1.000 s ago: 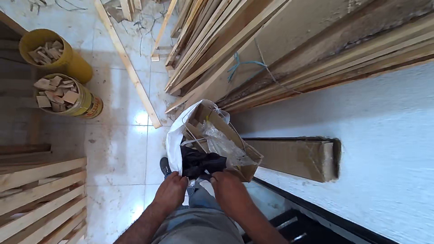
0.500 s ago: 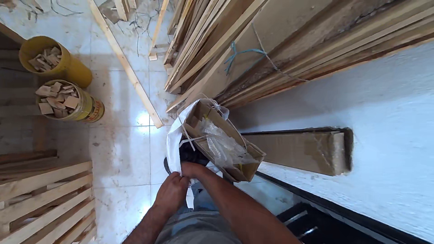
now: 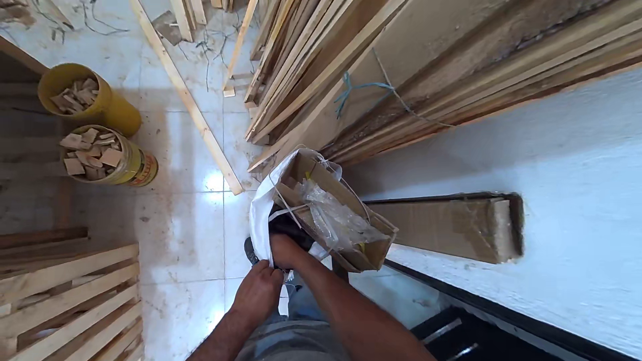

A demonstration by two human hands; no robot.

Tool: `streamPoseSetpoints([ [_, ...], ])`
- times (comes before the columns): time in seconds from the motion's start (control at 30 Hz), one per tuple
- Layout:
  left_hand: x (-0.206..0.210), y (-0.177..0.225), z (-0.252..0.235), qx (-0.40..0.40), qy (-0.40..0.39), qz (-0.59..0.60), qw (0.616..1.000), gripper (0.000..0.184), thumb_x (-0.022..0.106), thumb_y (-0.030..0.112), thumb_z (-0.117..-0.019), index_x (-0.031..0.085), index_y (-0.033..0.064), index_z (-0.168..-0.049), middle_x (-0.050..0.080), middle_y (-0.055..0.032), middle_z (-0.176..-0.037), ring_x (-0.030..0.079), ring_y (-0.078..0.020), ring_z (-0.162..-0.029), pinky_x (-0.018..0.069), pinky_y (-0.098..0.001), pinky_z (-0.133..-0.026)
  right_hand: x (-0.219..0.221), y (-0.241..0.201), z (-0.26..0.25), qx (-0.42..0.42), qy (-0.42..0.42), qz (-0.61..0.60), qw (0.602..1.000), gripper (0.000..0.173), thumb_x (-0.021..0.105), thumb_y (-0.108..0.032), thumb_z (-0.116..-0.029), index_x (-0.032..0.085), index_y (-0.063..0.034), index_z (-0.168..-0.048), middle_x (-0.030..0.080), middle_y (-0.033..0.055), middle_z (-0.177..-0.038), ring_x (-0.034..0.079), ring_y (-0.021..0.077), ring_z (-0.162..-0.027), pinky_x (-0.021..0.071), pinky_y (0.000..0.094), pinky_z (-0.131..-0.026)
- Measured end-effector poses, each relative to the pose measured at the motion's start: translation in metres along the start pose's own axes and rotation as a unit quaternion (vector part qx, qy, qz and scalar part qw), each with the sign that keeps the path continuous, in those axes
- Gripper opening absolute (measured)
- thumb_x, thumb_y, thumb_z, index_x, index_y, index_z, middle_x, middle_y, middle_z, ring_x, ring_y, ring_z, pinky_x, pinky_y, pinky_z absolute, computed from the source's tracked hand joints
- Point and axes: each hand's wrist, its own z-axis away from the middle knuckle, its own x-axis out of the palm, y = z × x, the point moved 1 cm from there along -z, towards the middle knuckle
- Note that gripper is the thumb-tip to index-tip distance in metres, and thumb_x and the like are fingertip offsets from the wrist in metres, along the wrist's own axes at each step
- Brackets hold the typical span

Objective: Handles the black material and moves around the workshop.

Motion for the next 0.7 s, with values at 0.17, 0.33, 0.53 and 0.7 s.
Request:
streamPoseSetpoints([
  [0.17, 0.0, -0.002, -0.004, 0.01, 0.03, 0.009, 0.999, 0.017, 0.056, 0.007, -0.096, 0.07, -0.0019, -0.088, 0.074, -0.016, -0.088, 0.072, -0.0363, -0.101, 0.0567, -0.0441, -0.095, -0.018, -0.02, 0.0, 0.025, -0.165, 0.077, 0.983, 0.031, 0.058, -0.012, -0.1007, 0.061, 0.0085, -0.125, 0.063, 0.0293, -0.121, 0.063, 0.042, -0.111, 0.0476, 0.0607, -0.094],
  [0.33, -0.007, 0.005, -0.015, -0.01, 0.022, 0.011, 1.0, 0.021, 0.054, 0.012, -0.0992, 0.071, 0.001, -0.094, 0.075, -0.015, -0.096, 0.071, -0.0358, -0.106, 0.0561, -0.0479, -0.093, -0.071, -0.031, 0.078, 0.049, -0.03, 0.033, 0.998, 0.035, 0.046, -0.021, -0.1075, 0.064, 0.0032, -0.124, 0.066, 0.0252, -0.121, 0.063, 0.0389, -0.116, 0.0482, 0.0589, -0.099],
  [0.53, -0.036, 0.011, -0.003, -0.076, -0.036, 0.075, 0.994, 0.03, 0.048, 0.018, -0.1046, 0.071, 0.004, -0.118, 0.066, -0.0131, -0.135, 0.061, -0.0323, -0.127, 0.0461, -0.047, -0.11, -0.104, -0.02, 0.175, 0.028, 0.155, -0.024, 0.987, 0.044, 0.043, -0.039, -0.1093, 0.062, -0.0192, -0.144, 0.072, 0.0102, -0.123, 0.068, 0.0248, -0.114, 0.0509, 0.0495, -0.102],
  [0.7, -0.058, 0.011, 0.042, -0.099, 0.058, 0.111, 0.987, 0.03, 0.049, 0.019, -0.1054, 0.074, 0.0041, -0.115, 0.068, -0.0139, -0.131, 0.063, -0.0321, -0.124, 0.0484, -0.0483, -0.109, -0.101, -0.024, 0.21, -0.113, 0.239, -0.407, 0.874, 0.047, 0.029, -0.021, -0.1122, 0.068, 0.0006, -0.098, 0.07, 0.0031, -0.076, 0.068, 0.0123, -0.065, 0.0589, 0.0285, -0.063],
])
